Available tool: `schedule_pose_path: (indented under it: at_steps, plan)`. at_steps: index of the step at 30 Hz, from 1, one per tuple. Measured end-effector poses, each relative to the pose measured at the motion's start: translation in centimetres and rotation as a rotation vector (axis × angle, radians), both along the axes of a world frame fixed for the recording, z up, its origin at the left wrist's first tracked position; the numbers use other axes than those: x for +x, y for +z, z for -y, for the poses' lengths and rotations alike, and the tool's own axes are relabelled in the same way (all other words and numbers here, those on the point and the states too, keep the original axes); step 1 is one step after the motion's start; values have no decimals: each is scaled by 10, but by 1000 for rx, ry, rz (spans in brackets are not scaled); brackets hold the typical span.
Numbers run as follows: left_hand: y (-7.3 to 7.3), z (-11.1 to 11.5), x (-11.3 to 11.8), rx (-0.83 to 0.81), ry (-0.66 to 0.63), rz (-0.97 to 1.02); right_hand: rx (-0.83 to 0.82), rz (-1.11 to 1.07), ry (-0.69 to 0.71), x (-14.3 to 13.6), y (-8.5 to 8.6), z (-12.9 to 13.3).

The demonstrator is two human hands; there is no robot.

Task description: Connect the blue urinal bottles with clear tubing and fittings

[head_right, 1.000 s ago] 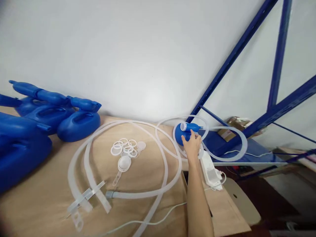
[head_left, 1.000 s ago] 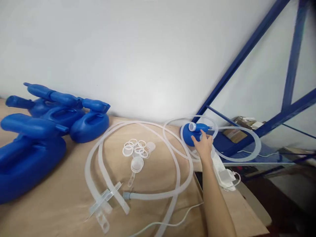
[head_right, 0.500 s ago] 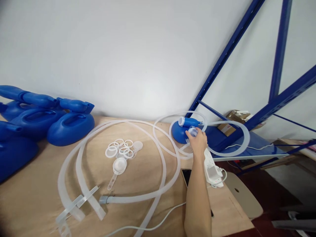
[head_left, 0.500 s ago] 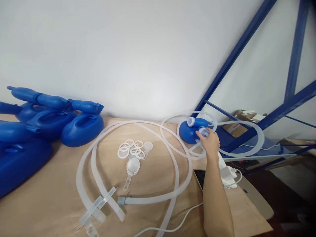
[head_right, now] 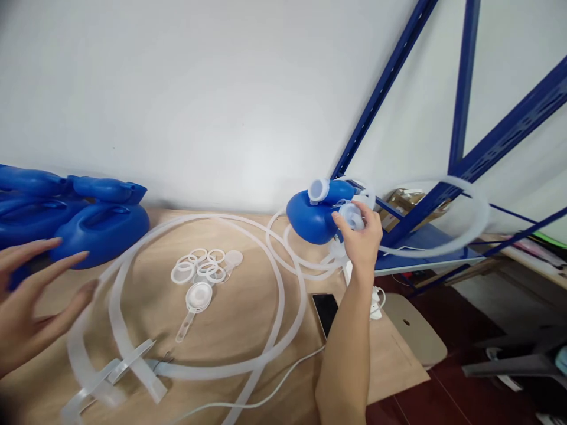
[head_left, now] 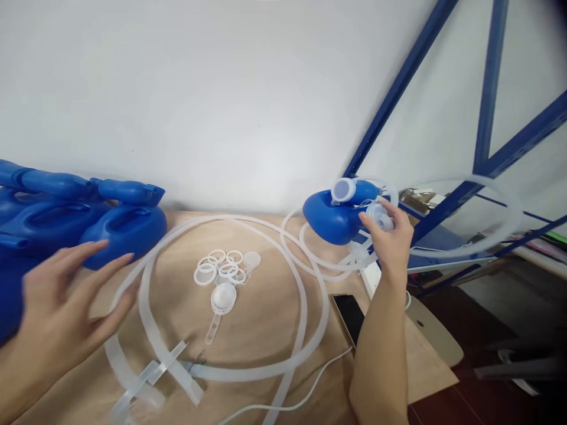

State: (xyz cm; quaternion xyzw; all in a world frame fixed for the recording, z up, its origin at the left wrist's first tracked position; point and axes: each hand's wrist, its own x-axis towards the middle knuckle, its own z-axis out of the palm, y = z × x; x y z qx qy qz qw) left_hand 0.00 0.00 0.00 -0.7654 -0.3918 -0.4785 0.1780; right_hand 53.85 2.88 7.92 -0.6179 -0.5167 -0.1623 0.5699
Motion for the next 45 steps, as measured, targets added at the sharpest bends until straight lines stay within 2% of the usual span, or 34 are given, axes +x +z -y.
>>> schedule_pose_path:
  at_steps: [1,4,9,11,14,17,20,24,27,30,33,36,39,42,45]
  plan:
    - [0,-6,14,14,10,-25,-9,11,60,-3,3,3]
    - [9,-21,60,0,-107,-114,-62,39,222,-15,7,9]
    - [29,-43,133,-176,-293,-99,-180,198,411,-53,11,7]
    - [32,-56,156,-232,-349,-65,-257,298,442,-72,13,7]
    - [29,-79,179,-210,-420,-59,-392,387,472,-94,13,9]
    - [24,-97,184,-183,-477,-58,-463,397,498,-106,12,9]
    - [19,-105,180,-205,-534,-18,-510,391,480,-108,9,8]
    - [13,-109,178,-217,-589,-30,-618,540,322,-109,5,14]
    - [7,-112,181,-212,-620,-57,-612,728,237,-117,-1,16]
    - [4,-115,183,-216,-662,-114,-586,864,276,-129,-12,8]
    - [2,-116,184,-176,-707,-157,-577,907,308,-138,-25,-8]
    - [0,-114,184,-103,-659,-175,-589,892,280,-140,-33,-20]
    - [-2,-112,185,26,-576,-215,-626,875,253,-142,-31,-22]
    - [-3,-111,185,101,-511,-273,-664,838,304,-143,-27,-21]
    - [-4,-112,186,92,-475,-314,-673,794,374,-143,-24,-21]
